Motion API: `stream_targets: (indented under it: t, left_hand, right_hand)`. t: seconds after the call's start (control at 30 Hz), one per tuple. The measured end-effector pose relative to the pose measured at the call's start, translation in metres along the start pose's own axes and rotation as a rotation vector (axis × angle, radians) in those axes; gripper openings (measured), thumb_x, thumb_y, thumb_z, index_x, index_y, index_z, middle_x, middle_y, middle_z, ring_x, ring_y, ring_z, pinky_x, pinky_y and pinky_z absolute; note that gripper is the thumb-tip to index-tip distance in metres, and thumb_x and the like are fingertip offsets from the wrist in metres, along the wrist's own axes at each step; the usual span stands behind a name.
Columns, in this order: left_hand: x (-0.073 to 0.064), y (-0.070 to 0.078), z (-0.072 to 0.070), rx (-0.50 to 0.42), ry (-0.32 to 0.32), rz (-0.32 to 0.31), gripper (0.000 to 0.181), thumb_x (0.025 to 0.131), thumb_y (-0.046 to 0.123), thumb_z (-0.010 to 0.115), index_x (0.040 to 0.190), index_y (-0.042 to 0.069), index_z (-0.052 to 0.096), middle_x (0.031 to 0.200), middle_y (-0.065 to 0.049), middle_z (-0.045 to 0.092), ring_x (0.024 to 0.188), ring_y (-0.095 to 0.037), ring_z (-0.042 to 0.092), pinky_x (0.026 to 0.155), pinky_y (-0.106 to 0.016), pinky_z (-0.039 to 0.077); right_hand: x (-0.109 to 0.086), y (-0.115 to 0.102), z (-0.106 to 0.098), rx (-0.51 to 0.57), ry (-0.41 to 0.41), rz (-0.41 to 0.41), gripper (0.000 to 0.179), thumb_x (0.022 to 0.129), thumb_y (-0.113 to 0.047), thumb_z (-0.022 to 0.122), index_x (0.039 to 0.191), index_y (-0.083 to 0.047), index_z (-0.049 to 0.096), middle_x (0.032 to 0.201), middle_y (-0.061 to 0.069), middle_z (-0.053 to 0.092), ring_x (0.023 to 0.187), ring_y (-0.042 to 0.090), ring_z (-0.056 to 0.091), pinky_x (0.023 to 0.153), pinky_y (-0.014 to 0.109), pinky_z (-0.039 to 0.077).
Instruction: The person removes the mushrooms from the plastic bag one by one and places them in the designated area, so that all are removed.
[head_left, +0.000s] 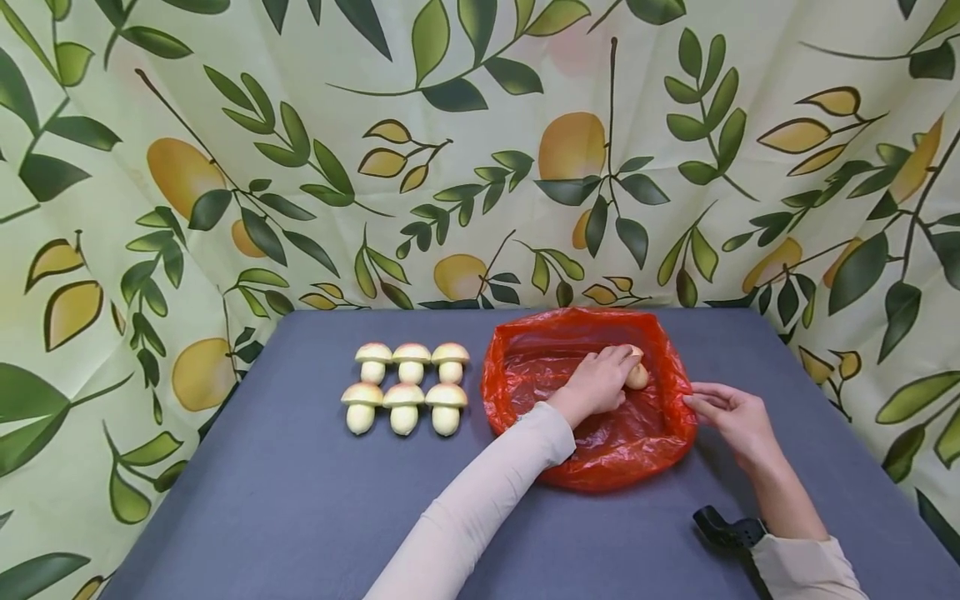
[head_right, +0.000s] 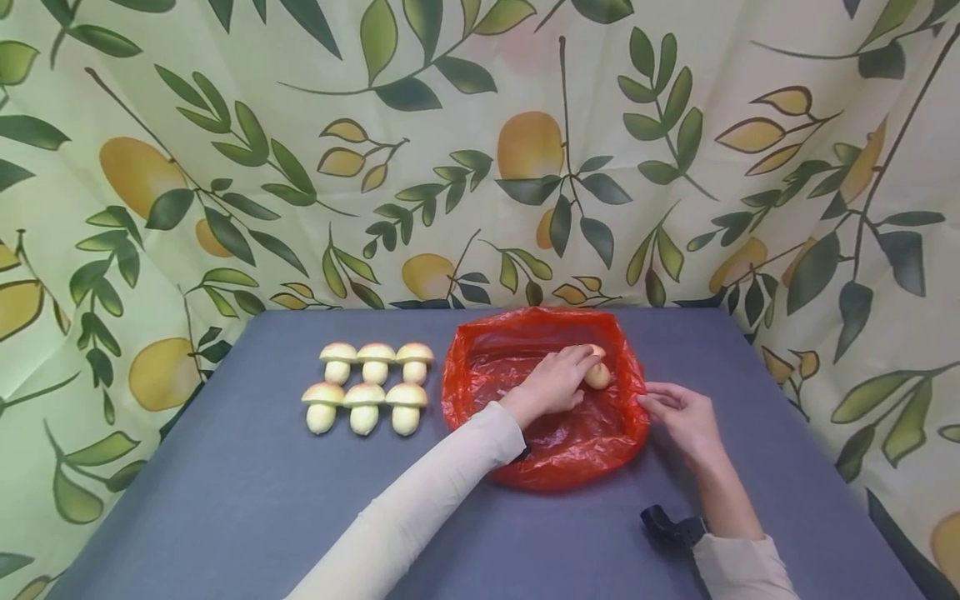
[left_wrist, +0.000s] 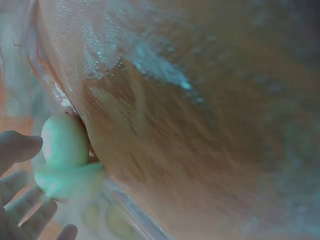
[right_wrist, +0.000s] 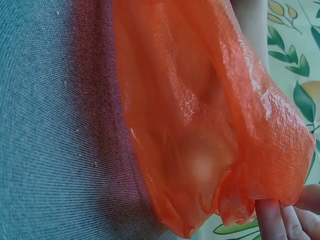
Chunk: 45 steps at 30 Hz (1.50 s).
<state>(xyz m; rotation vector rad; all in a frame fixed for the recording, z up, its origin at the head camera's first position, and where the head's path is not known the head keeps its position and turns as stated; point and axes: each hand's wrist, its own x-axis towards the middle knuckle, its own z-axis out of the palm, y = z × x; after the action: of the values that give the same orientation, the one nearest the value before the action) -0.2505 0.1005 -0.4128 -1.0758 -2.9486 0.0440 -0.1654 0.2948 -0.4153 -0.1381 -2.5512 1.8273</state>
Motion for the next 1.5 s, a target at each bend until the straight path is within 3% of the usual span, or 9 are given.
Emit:
stream_targets:
  t: [0.1, 0.23, 0.37, 0.53, 0.6, 0.9, 1.03, 1.2, 1.5]
  left_hand:
    - [-0.001, -0.001, 0.001, 0.031, 0.023, -0.013, 0.066, 0.091, 0.036, 0.063, 0.149, 0.025, 0.033, 0.149, 0.005, 0.037, 0.139, -0.011, 0.038, 0.112, -0.028, 0.04]
    - [-0.002, -0.003, 0.002, 0.022, 0.012, -0.021, 0.067, 0.092, 0.036, 0.063, 0.15, 0.024, 0.032, 0.156, 0.005, 0.031, 0.145, -0.011, 0.032, 0.115, -0.029, 0.038]
    - [-0.004, -0.004, 0.003, -0.014, 0.004, -0.007, 0.067, 0.092, 0.035, 0.062, 0.151, 0.02, 0.032, 0.159, 0.005, 0.03, 0.148, -0.01, 0.029, 0.117, -0.029, 0.036]
    - [-0.008, -0.005, 0.004, -0.029, 0.058, -0.012, 0.06, 0.091, 0.033, 0.064, 0.145, 0.021, 0.04, 0.145, 0.002, 0.043, 0.133, -0.012, 0.045, 0.11, -0.025, 0.042]
    - [-0.01, -0.005, 0.004, -0.035, 0.086, -0.025, 0.054, 0.091, 0.034, 0.064, 0.141, 0.023, 0.045, 0.136, 0.002, 0.045, 0.123, -0.012, 0.049, 0.103, -0.022, 0.045]
    - [-0.011, 0.003, 0.008, -0.195, 0.173, -0.132, 0.039, 0.09, 0.035, 0.067, 0.121, 0.02, 0.05, 0.119, 0.005, 0.055, 0.106, -0.009, 0.056, 0.085, -0.02, 0.05]
    - [-0.009, 0.005, 0.012, -0.246, 0.162, -0.208, 0.049, 0.087, 0.035, 0.07, 0.129, 0.018, 0.05, 0.122, 0.003, 0.053, 0.105, -0.009, 0.056, 0.084, -0.018, 0.051]
    - [-0.012, 0.004, 0.012, -0.381, 0.118, -0.264, 0.057, 0.087, 0.031, 0.07, 0.138, 0.015, 0.049, 0.133, 0.001, 0.051, 0.114, -0.011, 0.056, 0.087, -0.02, 0.053]
    - [-0.02, 0.001, 0.005, -0.591, 0.031, -0.22, 0.057, 0.081, 0.01, 0.07, 0.135, 0.013, 0.054, 0.129, -0.004, 0.061, 0.111, -0.013, 0.057, 0.091, -0.014, 0.044]
  right_hand:
    - [0.0, 0.0, -0.001, -0.017, 0.0, 0.007, 0.012, 0.093, -0.02, 0.064, 0.103, -0.018, 0.069, 0.076, -0.032, 0.064, 0.071, -0.01, 0.064, 0.067, 0.013, 0.056]
    - [0.001, 0.0, -0.001, -0.047, -0.008, 0.011, 0.027, 0.094, -0.02, 0.063, 0.112, 0.0, 0.066, 0.076, -0.032, 0.064, 0.071, -0.01, 0.064, 0.067, 0.013, 0.056]
    - [0.001, 0.0, -0.001, -0.065, -0.011, 0.014, 0.034, 0.094, -0.02, 0.062, 0.115, 0.006, 0.062, 0.076, -0.032, 0.064, 0.071, -0.01, 0.063, 0.067, 0.014, 0.056]
    - [0.001, 0.0, -0.002, -0.03, -0.012, 0.012, 0.01, 0.093, -0.02, 0.063, 0.101, -0.021, 0.069, 0.075, -0.032, 0.064, 0.071, -0.011, 0.063, 0.067, 0.013, 0.056]
    - [0.001, 0.001, -0.002, -0.015, -0.008, 0.008, 0.014, 0.093, -0.019, 0.063, 0.093, -0.033, 0.066, 0.075, -0.032, 0.064, 0.071, -0.011, 0.063, 0.066, 0.013, 0.056]
    - [0.0, 0.001, -0.002, -0.011, 0.002, -0.022, 0.025, 0.093, -0.019, 0.063, 0.086, -0.042, 0.063, 0.075, -0.033, 0.064, 0.071, -0.012, 0.063, 0.065, 0.013, 0.056]
    - [0.0, 0.002, 0.0, 0.0, 0.004, -0.032, 0.026, 0.093, -0.015, 0.063, 0.086, -0.04, 0.063, 0.074, -0.032, 0.065, 0.07, -0.011, 0.063, 0.064, 0.013, 0.055]
    - [0.0, 0.003, 0.0, -0.015, 0.0, -0.021, 0.021, 0.093, -0.017, 0.063, 0.089, -0.038, 0.064, 0.075, -0.032, 0.065, 0.07, -0.011, 0.063, 0.064, 0.013, 0.056]
    - [0.001, 0.003, -0.001, -0.008, -0.011, -0.016, 0.025, 0.093, -0.017, 0.063, 0.086, -0.042, 0.063, 0.075, -0.032, 0.065, 0.071, -0.011, 0.063, 0.065, 0.012, 0.056]
